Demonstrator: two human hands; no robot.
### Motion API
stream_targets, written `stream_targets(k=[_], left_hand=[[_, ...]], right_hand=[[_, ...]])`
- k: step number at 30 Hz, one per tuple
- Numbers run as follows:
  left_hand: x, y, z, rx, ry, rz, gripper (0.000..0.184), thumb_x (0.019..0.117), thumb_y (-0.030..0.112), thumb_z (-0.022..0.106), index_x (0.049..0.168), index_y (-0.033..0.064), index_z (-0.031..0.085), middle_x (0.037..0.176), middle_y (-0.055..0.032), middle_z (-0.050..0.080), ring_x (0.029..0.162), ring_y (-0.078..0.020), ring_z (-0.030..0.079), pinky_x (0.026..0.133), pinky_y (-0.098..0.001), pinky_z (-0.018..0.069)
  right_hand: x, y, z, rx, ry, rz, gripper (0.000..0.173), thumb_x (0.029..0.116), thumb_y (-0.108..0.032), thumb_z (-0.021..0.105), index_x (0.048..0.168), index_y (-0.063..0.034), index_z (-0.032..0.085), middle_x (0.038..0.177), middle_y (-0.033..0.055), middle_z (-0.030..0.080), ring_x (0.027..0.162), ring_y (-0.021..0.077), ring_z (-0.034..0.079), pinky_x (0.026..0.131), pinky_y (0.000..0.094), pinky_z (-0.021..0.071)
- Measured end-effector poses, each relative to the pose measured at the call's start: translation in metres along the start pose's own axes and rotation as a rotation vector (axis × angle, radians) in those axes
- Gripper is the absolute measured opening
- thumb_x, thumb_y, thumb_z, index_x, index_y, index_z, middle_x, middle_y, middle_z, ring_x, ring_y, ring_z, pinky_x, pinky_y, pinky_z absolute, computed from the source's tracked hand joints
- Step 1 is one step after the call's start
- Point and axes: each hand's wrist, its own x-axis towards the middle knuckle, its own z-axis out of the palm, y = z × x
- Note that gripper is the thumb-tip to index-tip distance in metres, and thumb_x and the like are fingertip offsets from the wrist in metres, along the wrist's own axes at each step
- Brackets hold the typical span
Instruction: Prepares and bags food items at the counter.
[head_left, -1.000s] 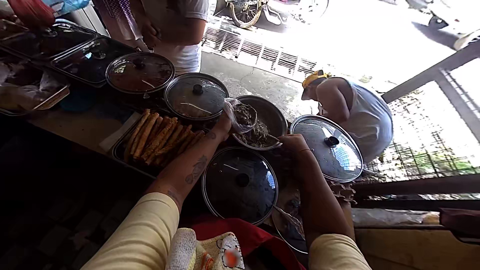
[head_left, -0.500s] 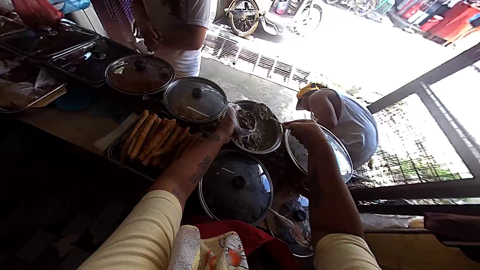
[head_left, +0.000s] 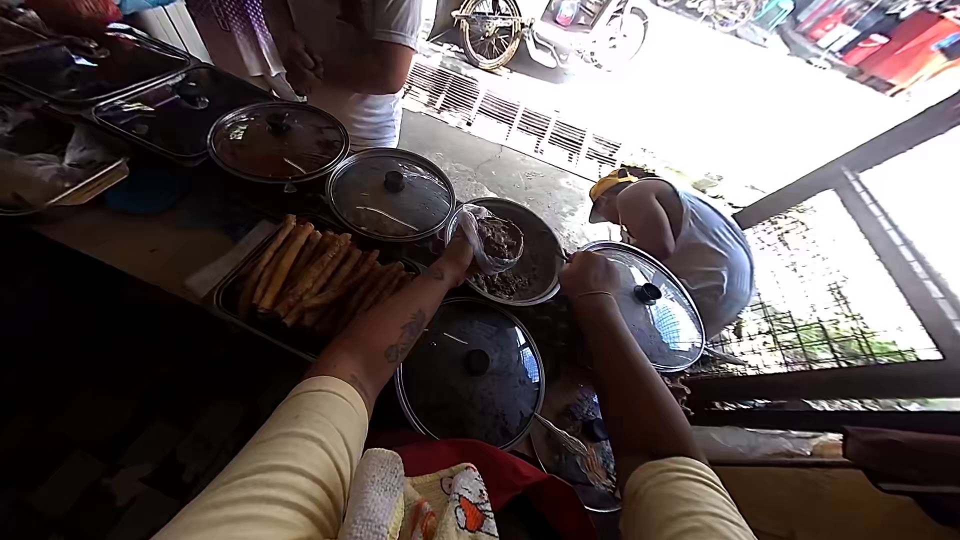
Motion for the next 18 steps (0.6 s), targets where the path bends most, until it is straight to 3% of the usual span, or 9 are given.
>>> stream_targets(k=[3, 7, 9, 12, 15, 18], left_hand=[[-0.001, 0.001, -0.007, 0.002, 0.009, 0.013, 0.048, 0.1116, 0.049, 0.025, 0.151, 0.0248, 0.038, 0.128, -0.0164, 0.059, 0.104, -0.0295, 0.064, 0.080, -0.0487, 0.0567], [0.000, 0.002, -0.017, 0.006, 0.018, 0.020, 0.047, 0.1117, 0.047, 0.027, 0.147, 0.0212, 0.044, 0.126, -0.0156, 0.061, 0.104, -0.0284, 0.064, 0.082, -0.0487, 0.0566], [0.001, 0.002, -0.019, 0.005, 0.035, 0.014, 0.049, 0.1112, 0.050, 0.027, 0.146, 0.0203, 0.045, 0.125, -0.0157, 0.062, 0.103, -0.0288, 0.065, 0.081, -0.0486, 0.0574], [-0.027, 0.026, -0.011, -0.025, 0.061, -0.032, 0.046, 0.1127, 0.044, 0.024, 0.152, 0.0238, 0.039, 0.134, -0.0158, 0.056, 0.110, -0.0302, 0.060, 0.087, -0.0502, 0.0533], [-0.039, 0.020, -0.021, -0.016, -0.040, 0.148, 0.050, 0.1132, 0.042, 0.024, 0.155, 0.0162, 0.034, 0.136, -0.0224, 0.054, 0.109, -0.0312, 0.063, 0.081, -0.0468, 0.0572], [-0.040, 0.034, -0.006, 0.002, 0.086, 0.010, 0.046, 0.1137, 0.040, 0.023, 0.153, 0.0207, 0.037, 0.136, -0.0177, 0.053, 0.111, -0.0302, 0.059, 0.087, -0.0498, 0.0525]], right_hand=[[0.006, -0.004, 0.027, 0.029, -0.120, 0.042, 0.028, 0.0982, -0.023, 0.056, 0.108, -0.0035, 0.073, 0.120, 0.0216, 0.071, 0.117, 0.0389, 0.066, 0.092, 0.0631, 0.0505], [0.033, 0.015, 0.052, 0.413, -0.244, 0.042, 0.029, 0.1002, -0.025, 0.057, 0.114, -0.0081, 0.076, 0.120, 0.0220, 0.070, 0.116, 0.0393, 0.064, 0.096, 0.0639, 0.0472], [0.045, 0.027, 0.063, 0.593, -0.284, 0.068, 0.026, 0.0992, -0.023, 0.063, 0.113, -0.0038, 0.075, 0.114, 0.0224, 0.070, 0.105, 0.0354, 0.066, 0.091, 0.0585, 0.0507], [0.037, 0.033, 0.054, 0.770, -0.286, 0.140, 0.023, 0.0969, -0.018, 0.069, 0.111, 0.0006, 0.072, 0.104, 0.0187, 0.068, 0.089, 0.0270, 0.063, 0.084, 0.0491, 0.0517], [0.027, 0.036, 0.036, 0.877, -0.281, 0.180, 0.020, 0.0973, -0.015, 0.068, 0.110, 0.0001, 0.071, 0.090, 0.0105, 0.065, 0.072, 0.0166, 0.056, 0.071, 0.0376, 0.0504], [0.028, 0.041, 0.021, 0.929, -0.251, 0.193, 0.013, 0.0969, -0.014, 0.067, 0.105, -0.0042, 0.071, 0.069, -0.0016, 0.052, 0.053, 0.0063, 0.039, 0.051, 0.0252, 0.0366]])
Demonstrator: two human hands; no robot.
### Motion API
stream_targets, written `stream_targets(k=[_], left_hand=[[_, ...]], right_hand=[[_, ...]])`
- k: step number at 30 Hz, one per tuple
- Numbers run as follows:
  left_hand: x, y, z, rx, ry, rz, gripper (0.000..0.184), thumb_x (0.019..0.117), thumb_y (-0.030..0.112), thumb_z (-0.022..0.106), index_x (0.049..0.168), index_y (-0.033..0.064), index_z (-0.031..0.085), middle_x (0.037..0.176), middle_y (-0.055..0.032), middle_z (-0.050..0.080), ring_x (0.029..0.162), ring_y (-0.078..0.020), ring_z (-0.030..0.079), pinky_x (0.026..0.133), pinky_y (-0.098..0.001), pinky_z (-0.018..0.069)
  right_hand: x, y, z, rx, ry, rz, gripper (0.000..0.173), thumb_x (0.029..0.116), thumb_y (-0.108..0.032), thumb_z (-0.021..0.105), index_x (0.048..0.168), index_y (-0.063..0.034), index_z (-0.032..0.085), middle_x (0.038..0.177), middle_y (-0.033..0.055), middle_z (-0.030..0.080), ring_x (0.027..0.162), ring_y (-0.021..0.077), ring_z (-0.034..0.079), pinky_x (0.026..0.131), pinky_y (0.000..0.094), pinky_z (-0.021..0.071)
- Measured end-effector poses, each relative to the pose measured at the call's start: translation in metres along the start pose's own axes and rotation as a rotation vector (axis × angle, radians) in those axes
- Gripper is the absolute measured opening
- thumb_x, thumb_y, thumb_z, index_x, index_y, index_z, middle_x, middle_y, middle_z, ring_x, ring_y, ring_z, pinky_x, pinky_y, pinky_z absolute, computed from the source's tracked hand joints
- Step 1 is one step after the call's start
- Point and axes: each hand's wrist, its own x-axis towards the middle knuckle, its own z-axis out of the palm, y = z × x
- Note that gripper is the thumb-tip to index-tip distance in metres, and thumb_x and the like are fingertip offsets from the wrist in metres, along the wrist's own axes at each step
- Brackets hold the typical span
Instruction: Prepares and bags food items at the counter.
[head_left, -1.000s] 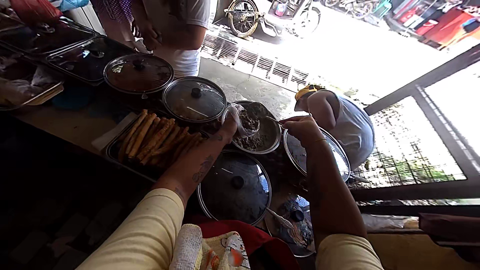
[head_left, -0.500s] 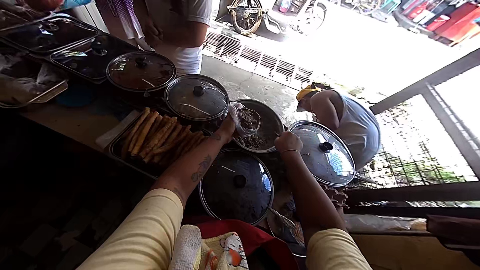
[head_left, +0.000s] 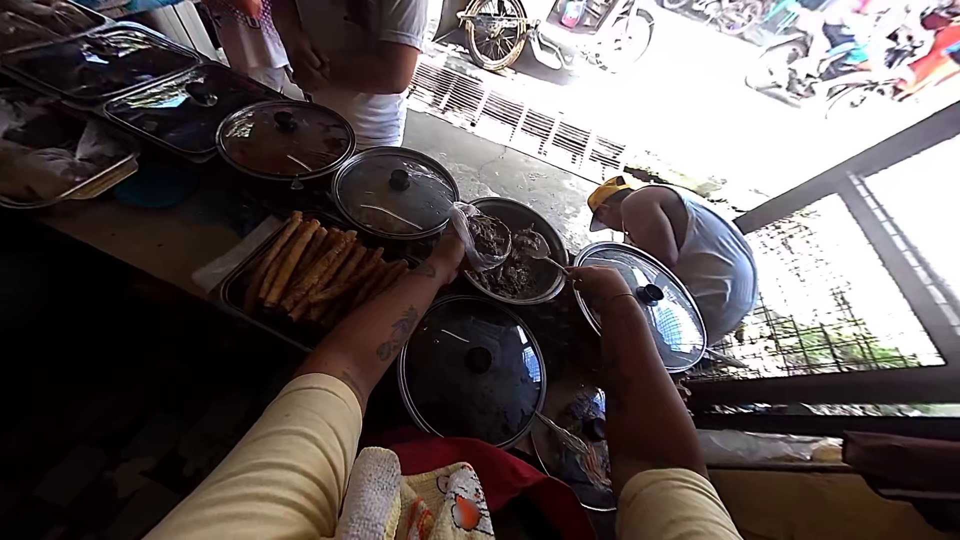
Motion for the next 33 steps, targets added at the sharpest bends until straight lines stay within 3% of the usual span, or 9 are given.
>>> stream_targets(k=[5, 11, 14, 15, 17, 24, 28, 31, 33], left_hand=[[0.045, -0.038, 0.003, 0.033, -0.030, 0.063, 0.048, 0.1119, 0.046, 0.029, 0.153, 0.0233, 0.038, 0.141, -0.0167, 0.053, 0.117, -0.0313, 0.060, 0.087, -0.0541, 0.0552], [0.047, -0.038, 0.024, 0.058, -0.074, 0.057, 0.051, 0.1125, 0.046, 0.023, 0.152, 0.0198, 0.042, 0.144, -0.0173, 0.051, 0.123, -0.0306, 0.056, 0.095, -0.0547, 0.0520], [0.046, -0.037, 0.037, -0.019, -0.057, 0.019, 0.050, 0.1116, 0.049, 0.026, 0.146, 0.0189, 0.046, 0.127, -0.0181, 0.059, 0.105, -0.0301, 0.062, 0.081, -0.0506, 0.0559], [0.044, -0.035, 0.039, -0.030, -0.066, 0.003, 0.051, 0.1115, 0.050, 0.026, 0.147, 0.0187, 0.045, 0.128, -0.0182, 0.059, 0.106, -0.0302, 0.062, 0.083, -0.0508, 0.0557], [0.043, -0.033, 0.040, -0.031, -0.075, -0.036, 0.054, 0.1110, 0.052, 0.024, 0.150, 0.0190, 0.042, 0.131, -0.0189, 0.058, 0.110, -0.0308, 0.062, 0.087, -0.0508, 0.0552], [0.049, -0.038, 0.036, -0.033, -0.080, -0.034, 0.052, 0.1113, 0.050, 0.025, 0.144, 0.0150, 0.046, 0.117, -0.0152, 0.060, 0.095, -0.0250, 0.062, 0.076, -0.0434, 0.0551], [0.043, -0.036, 0.044, -0.077, -0.059, 0.053, 0.044, 0.1127, 0.040, 0.030, 0.151, 0.0200, 0.038, 0.127, -0.0137, 0.058, 0.104, -0.0239, 0.061, 0.083, -0.0447, 0.0546], [0.037, -0.032, 0.053, -0.090, -0.049, 0.096, 0.044, 0.1131, 0.038, 0.028, 0.152, 0.0191, 0.037, 0.132, -0.0135, 0.055, 0.109, -0.0228, 0.059, 0.086, -0.0444, 0.0543], [0.037, -0.031, 0.058, -0.114, -0.057, 0.138, 0.045, 0.1129, 0.037, 0.029, 0.153, 0.0195, 0.036, 0.137, -0.0132, 0.054, 0.114, -0.0230, 0.058, 0.090, -0.0461, 0.0534]], right_hand=[[-0.018, -0.030, -0.022, 0.055, -0.032, -0.061, 0.014, 0.0989, -0.013, 0.062, 0.106, -0.0078, 0.073, 0.062, -0.0064, 0.045, 0.045, 0.0025, 0.030, 0.042, 0.0193, 0.0272], [-0.044, -0.053, -0.028, -0.072, -0.074, -0.257, 0.017, 0.0998, -0.012, 0.061, 0.108, -0.0082, 0.076, 0.066, -0.0048, 0.054, 0.047, 0.0019, 0.034, 0.045, 0.0199, 0.0310], [-0.065, -0.058, -0.023, -0.395, 0.065, -0.423, 0.020, 0.0990, -0.015, 0.061, 0.108, -0.0115, 0.079, 0.085, 0.0096, 0.069, 0.071, 0.0224, 0.057, 0.067, 0.0485, 0.0461], [-0.074, -0.061, -0.022, -0.494, 0.130, -0.443, 0.022, 0.0995, -0.017, 0.060, 0.110, -0.0132, 0.079, 0.096, 0.0161, 0.074, 0.088, 0.0348, 0.066, 0.076, 0.0627, 0.0485], [-0.084, -0.061, -0.024, -0.612, 0.241, -0.429, 0.026, 0.1016, -0.021, 0.056, 0.113, -0.0144, 0.079, 0.108, 0.0226, 0.074, 0.105, 0.0459, 0.067, 0.086, 0.0723, 0.0452], [-0.010, -0.005, -0.002, -0.724, -0.028, -0.116, 0.028, 0.1016, -0.018, 0.052, 0.114, -0.0050, 0.073, 0.116, 0.0218, 0.070, 0.108, 0.0374, 0.065, 0.094, 0.0620, 0.0467], [-0.037, 0.000, 0.033, -0.926, 0.193, -0.351, 0.028, 0.1002, -0.020, 0.055, 0.118, -0.0086, 0.074, 0.136, 0.0235, 0.062, 0.141, 0.0458, 0.043, 0.112, 0.0737, 0.0253], [-0.053, 0.001, 0.054, -0.670, 0.335, -0.552, 0.028, 0.1013, -0.016, 0.051, 0.111, -0.0024, 0.073, 0.123, 0.0216, 0.066, 0.127, 0.0419, 0.054, 0.103, 0.0657, 0.0375], [-0.060, -0.006, 0.063, -0.192, 0.119, -0.374, 0.031, 0.1088, -0.017, 0.045, 0.111, -0.0006, 0.070, 0.104, 0.0149, 0.069, 0.101, 0.0254, 0.064, 0.089, 0.0476, 0.0505]])
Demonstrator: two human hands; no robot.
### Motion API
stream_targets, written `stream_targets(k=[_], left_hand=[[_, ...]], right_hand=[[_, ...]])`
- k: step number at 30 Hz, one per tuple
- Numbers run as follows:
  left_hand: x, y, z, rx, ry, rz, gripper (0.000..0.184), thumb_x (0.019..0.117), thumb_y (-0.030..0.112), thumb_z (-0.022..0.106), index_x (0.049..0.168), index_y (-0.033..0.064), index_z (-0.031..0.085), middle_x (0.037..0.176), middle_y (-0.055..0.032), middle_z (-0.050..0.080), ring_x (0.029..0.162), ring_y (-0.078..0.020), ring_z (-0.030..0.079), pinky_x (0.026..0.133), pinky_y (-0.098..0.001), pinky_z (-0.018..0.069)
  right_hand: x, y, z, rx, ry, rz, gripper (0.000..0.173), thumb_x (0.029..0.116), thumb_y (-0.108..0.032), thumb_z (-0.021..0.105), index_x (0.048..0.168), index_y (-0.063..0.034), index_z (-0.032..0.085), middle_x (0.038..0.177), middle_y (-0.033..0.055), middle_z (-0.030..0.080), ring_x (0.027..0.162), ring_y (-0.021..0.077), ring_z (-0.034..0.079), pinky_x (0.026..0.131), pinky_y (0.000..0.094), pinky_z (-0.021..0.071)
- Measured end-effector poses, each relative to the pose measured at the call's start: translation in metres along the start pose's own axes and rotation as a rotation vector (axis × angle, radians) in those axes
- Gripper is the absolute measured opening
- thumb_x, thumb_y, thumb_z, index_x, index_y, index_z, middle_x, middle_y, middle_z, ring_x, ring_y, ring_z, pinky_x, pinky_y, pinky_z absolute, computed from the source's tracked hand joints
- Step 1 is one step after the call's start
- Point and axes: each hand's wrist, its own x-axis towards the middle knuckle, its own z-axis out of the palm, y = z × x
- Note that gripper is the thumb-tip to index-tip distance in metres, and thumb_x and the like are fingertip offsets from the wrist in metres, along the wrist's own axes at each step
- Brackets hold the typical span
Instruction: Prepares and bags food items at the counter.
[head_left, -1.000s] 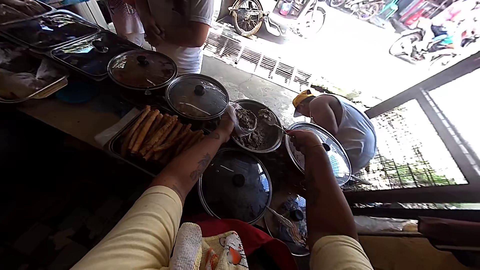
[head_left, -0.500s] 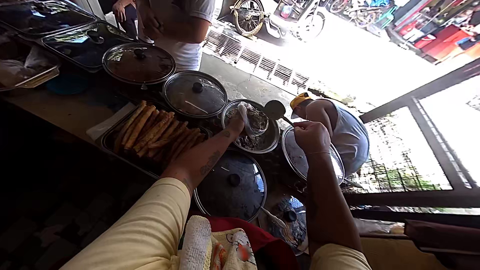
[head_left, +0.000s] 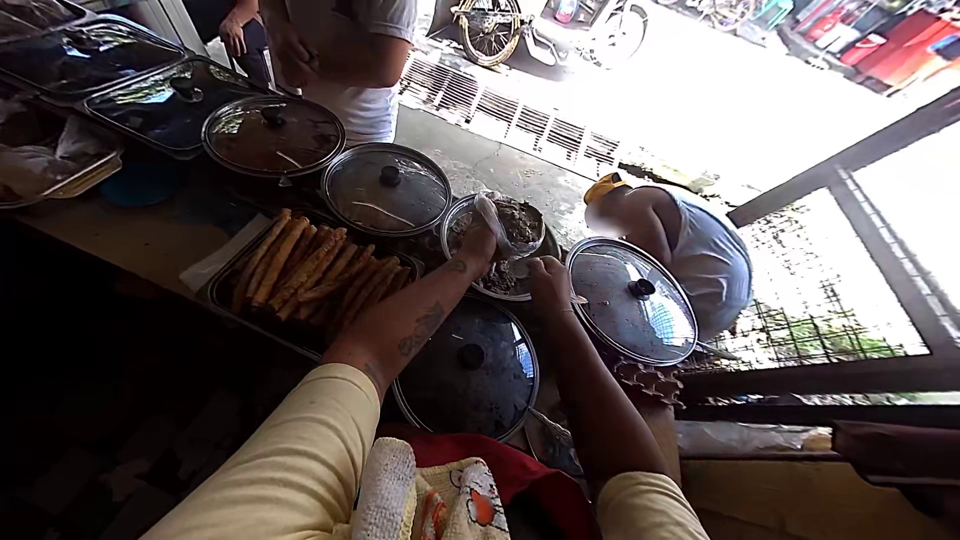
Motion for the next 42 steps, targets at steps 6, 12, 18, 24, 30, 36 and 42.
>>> stream_targets(k=[6, 12, 18, 24, 30, 36, 42], left_hand=[[-0.013, 0.004, 0.004, 0.058, -0.086, 0.154, 0.048, 0.1131, 0.036, 0.026, 0.156, 0.0149, 0.030, 0.146, -0.0123, 0.048, 0.127, -0.0188, 0.053, 0.103, -0.0429, 0.0501], [-0.045, -0.003, 0.000, 0.414, -0.391, 0.378, 0.050, 0.1133, 0.024, 0.029, 0.156, -0.0031, 0.031, 0.155, -0.0213, 0.042, 0.142, -0.0182, 0.044, 0.120, -0.0369, 0.0337], [-0.084, -0.046, 0.039, 0.810, -0.782, 0.336, 0.054, 0.1076, 0.007, 0.039, 0.159, -0.0033, 0.026, 0.157, -0.0245, 0.041, 0.146, -0.0280, 0.042, 0.122, -0.0426, 0.0317], [-0.133, -0.105, 0.088, 0.917, -0.939, -0.022, 0.058, 0.1115, 0.015, 0.037, 0.162, -0.0020, 0.013, 0.162, -0.0266, 0.032, 0.149, -0.0339, 0.036, 0.123, -0.0487, 0.0279], [-0.138, -0.146, 0.118, 1.069, -0.992, -0.066, 0.061, 0.1103, 0.017, 0.041, 0.163, 0.0026, 0.014, 0.155, -0.0321, 0.037, 0.145, -0.0409, 0.040, 0.119, -0.0529, 0.0336], [-0.128, -0.151, 0.113, 0.988, -0.902, 0.072, 0.075, 0.0983, 0.011, 0.063, 0.161, 0.0042, 0.024, 0.160, -0.0281, 0.029, 0.145, -0.0388, 0.037, 0.118, -0.0523, 0.0351], [-0.127, -0.155, 0.119, 0.397, -0.650, 0.348, 0.075, 0.0869, -0.010, 0.066, 0.154, -0.0012, 0.032, 0.098, -0.0123, 0.072, 0.083, -0.0125, 0.069, 0.076, -0.0313, 0.0583]], right_hand=[[-0.004, -0.005, -0.003, 1.191, -0.309, 0.463, 0.016, 0.1023, -0.022, 0.038, 0.090, -0.0176, 0.049, 0.072, -0.0026, 0.051, 0.059, 0.0101, 0.050, 0.057, 0.0279, 0.0461], [-0.045, 0.014, -0.063, 0.960, 0.162, 0.066, 0.012, 0.1033, -0.019, 0.046, 0.104, -0.0139, 0.056, 0.074, -0.0032, 0.057, 0.060, 0.0075, 0.056, 0.056, 0.0258, 0.0509], [-0.108, 0.065, -0.129, 0.815, 0.271, -0.131, 0.016, 0.1064, -0.013, 0.035, 0.109, -0.0104, 0.051, 0.091, 0.0017, 0.073, 0.074, 0.0128, 0.072, 0.070, 0.0307, 0.0610], [-0.157, 0.124, -0.154, 0.813, 0.402, 0.036, 0.011, 0.1034, -0.010, 0.043, 0.103, -0.0099, 0.053, 0.086, 0.0008, 0.073, 0.071, 0.0131, 0.072, 0.070, 0.0316, 0.0633], [-0.174, 0.172, -0.156, 0.760, 0.461, 0.041, 0.009, 0.1035, -0.011, 0.045, 0.104, -0.0092, 0.053, 0.086, -0.0004, 0.072, 0.071, 0.0119, 0.071, 0.071, 0.0315, 0.0630], [-0.167, 0.198, -0.155, 0.667, 0.306, -0.058, 0.028, 0.0895, -0.012, 0.061, 0.116, -0.0050, 0.052, 0.094, 0.0006, 0.066, 0.079, 0.0104, 0.068, 0.075, 0.0322, 0.0616], [-0.152, 0.206, -0.159, 0.057, 0.091, -0.106, 0.089, 0.0754, -0.008, 0.084, 0.152, -0.0052, 0.039, 0.106, 0.0175, 0.068, 0.085, 0.0283, 0.069, 0.079, 0.0493, 0.0594]])
